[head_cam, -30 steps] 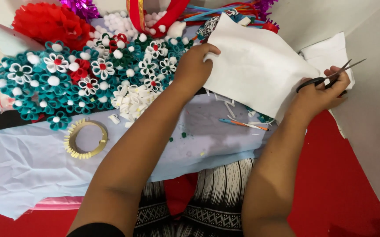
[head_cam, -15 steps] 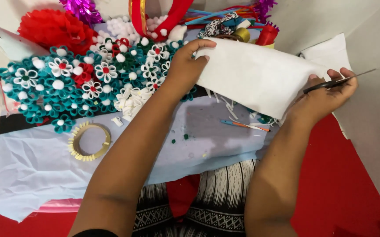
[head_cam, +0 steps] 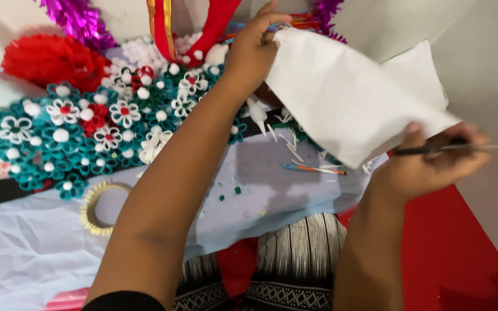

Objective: Using scissors to cut a sheet of white material into small rectangular strips for handicraft work.

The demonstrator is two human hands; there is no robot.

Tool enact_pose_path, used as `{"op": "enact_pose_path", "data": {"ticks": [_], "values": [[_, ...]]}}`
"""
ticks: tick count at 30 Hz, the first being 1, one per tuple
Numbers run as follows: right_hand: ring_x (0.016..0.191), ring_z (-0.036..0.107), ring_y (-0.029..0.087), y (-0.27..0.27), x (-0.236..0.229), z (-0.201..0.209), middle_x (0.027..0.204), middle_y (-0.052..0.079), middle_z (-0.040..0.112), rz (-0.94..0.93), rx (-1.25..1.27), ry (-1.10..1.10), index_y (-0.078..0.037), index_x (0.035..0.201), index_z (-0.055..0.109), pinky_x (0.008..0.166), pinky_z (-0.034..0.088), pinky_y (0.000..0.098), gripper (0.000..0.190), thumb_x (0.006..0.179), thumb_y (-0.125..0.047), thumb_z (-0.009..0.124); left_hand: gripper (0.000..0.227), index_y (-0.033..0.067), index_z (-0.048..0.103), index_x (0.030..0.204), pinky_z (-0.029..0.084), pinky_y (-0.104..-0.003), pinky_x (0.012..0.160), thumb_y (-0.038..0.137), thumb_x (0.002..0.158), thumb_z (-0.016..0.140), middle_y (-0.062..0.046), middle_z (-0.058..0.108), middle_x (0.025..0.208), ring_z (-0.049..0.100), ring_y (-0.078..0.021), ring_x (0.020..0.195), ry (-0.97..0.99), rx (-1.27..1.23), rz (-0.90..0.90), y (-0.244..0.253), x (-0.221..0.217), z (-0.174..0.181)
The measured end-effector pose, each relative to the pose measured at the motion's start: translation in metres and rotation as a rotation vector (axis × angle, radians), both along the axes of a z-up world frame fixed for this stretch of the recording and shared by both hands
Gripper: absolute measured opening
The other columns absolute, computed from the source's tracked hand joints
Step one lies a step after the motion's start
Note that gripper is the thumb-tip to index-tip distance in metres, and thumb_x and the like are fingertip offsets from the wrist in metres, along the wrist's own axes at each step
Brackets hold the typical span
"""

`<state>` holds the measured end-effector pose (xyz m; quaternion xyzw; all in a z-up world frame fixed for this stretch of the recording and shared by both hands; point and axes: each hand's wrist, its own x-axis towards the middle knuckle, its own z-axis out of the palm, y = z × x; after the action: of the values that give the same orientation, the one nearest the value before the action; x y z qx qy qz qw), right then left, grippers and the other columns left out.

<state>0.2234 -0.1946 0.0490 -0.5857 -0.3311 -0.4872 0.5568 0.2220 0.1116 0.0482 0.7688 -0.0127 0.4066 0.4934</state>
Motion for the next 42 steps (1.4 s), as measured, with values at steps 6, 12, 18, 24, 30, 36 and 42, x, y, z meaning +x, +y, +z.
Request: {"op": "enact_pose_path", "data": {"ticks": [6,12,18,24,30,36,42], "values": [[0.093,0.06,0.015,-0.006,-0.105,-0.07,0.104,0.003,0.052,0.442,-0.016,1.016,-0.009,0.124,0.044,0.082,0.055,0.0267,0.039,0.093,0.004,0.062,0.05,0.0226,0.063,0.13,0.037,-0.048,0.114,0.001,0.086,0.07,-0.015,0.037,0.158,0.04,-0.0346,0.146,0.168,0.361,0.231,0.008,-0.019,-0.014],[0.101,0.071,0.03,0.007,-0.114,-0.105,0.116,0.011,0.052,0.652,0.092,1.113,-0.006,0.123,0.051,0.085,0.064,0.0436,0.054,0.078,0.008,0.077,0.028,0.024,0.07,0.12,0.055,-0.044,0.09,0.028,0.093,0.065,-0.013,0.064,0.11,0.067,-0.0368,0.105,0.345,0.215,0.24,-0.073,-0.155,0.002],[0.097,0.071,0.027,0.014,-0.133,-0.108,0.115,0.011,0.053,0.641,0.143,1.008,-0.007,0.12,0.051,0.083,0.063,0.039,0.045,0.085,-0.003,0.077,0.033,0.0152,0.07,0.124,0.058,-0.034,0.084,0.013,0.09,0.067,-0.013,0.072,0.114,0.072,-0.0205,0.091,0.533,-0.586,0.014,-0.107,-0.224,-0.066],[0.077,0.062,0.02,-0.022,-0.069,-0.101,0.109,0.012,0.048,0.374,0.106,0.731,-0.007,0.128,0.043,0.067,0.058,0.0323,0.047,0.096,-0.002,0.077,0.055,-0.0005,0.045,0.146,0.047,-0.05,0.108,0.006,0.093,0.059,-0.04,0.028,0.154,0.047,-0.0461,0.137,0.437,-0.895,-0.012,-0.109,-0.221,-0.036],[0.106,0.066,0.033,0.005,0.03,-0.083,0.118,0.016,0.048,0.416,-0.304,0.626,0.002,0.128,0.047,0.09,0.056,0.0443,0.056,0.086,0.013,0.082,0.059,-0.0019,0.04,0.149,0.056,-0.027,0.085,0.001,0.092,0.059,-0.015,0.042,0.127,0.057,-0.0171,0.098,0.459,-1.023,-0.054,-0.096,-0.195,-0.037],[0.087,0.063,0.029,0.035,0.052,-0.077,0.107,0.014,0.053,0.261,-0.409,0.629,-0.003,0.121,0.056,0.076,0.054,0.038,0.051,0.08,0.017,0.077,0.056,0.0017,0.055,0.144,0.052,-0.028,0.087,0.005,0.089,0.068,-0.011,0.044,0.127,0.048,-0.0136,0.099,0.482,-0.711,-0.066,-0.096,-0.188,-0.047],[0.101,0.048,0.026,-0.004,0.005,-0.027,0.118,0.016,0.036,0.171,-0.36,0.37,0.004,0.125,0.047,0.087,0.046,0.0355,0.042,0.092,0.027,0.056,0.051,0.0134,0.063,0.133,0.042,-0.034,0.103,0.011,0.083,0.072,-0.009,0.052,0.13,0.051,-0.0255,0.119,0.46,-0.162,0.024,-0.103,-0.193,-0.03]]}}
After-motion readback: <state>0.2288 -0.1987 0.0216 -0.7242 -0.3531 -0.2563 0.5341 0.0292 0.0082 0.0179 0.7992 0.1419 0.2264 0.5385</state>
